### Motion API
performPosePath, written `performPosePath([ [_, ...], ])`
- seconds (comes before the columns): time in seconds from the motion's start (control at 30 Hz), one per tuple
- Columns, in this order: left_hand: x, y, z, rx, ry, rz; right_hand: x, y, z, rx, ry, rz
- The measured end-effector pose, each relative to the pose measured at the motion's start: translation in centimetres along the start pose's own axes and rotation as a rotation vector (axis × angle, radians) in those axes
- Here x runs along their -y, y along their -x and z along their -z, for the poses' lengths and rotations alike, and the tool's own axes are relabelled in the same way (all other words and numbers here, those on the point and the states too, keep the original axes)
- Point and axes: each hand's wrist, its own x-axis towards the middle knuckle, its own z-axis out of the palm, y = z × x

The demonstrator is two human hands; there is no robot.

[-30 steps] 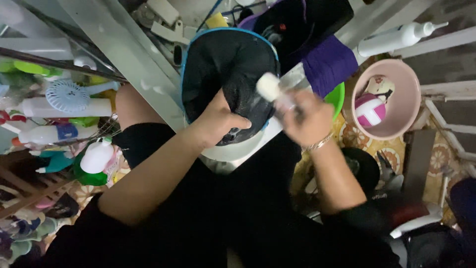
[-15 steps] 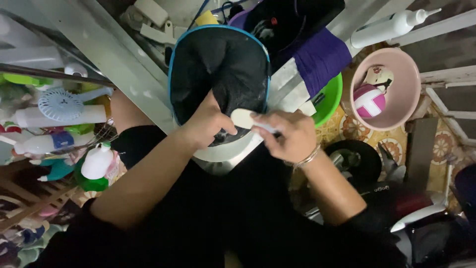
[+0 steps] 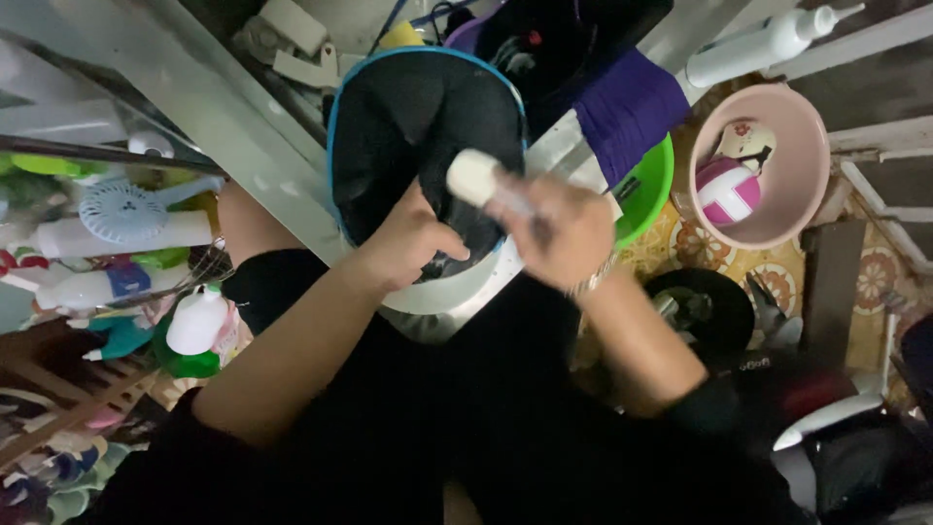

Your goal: Cleaning a motorcycle helmet with a sponge and cleaning agents in a sink.

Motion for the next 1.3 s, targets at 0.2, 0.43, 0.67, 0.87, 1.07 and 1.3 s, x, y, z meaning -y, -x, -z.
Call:
performPosePath([
  [0.2,-1.1,0.2,-0.9,-0.087,-0.038,0.076,-1.0,0.2,0.3,-0.012,-0.045,-0.178],
  [0.43,-0.8,0.1,-0.5,-0.116,0.023,0.167,-0.8,3.0,-1.5,0.069,-0.231,-0.035],
  [0.67,0.3,0.1,-0.4,-0.075,0.086,0.145,0.2,3.6,-2.0,0.002,-0.093,-0.121],
  [0.87,2.1,0.1,1.1,-0.091,-0.064,-0.03,1.5,4.0,-2.4,-0.111,-0.208,-0.184],
  [1.07,4.7,-0.5,2.3,0.047,-0.228,-0.338,1.2,4.3,-1.7,-0.041,-0.298,-0.305],
  [1.3,8.9,-0.6,4.7,0.038,-0.415,-0.531,0.4,4.4,-0.5,-0.045,-0.197,-0.321],
])
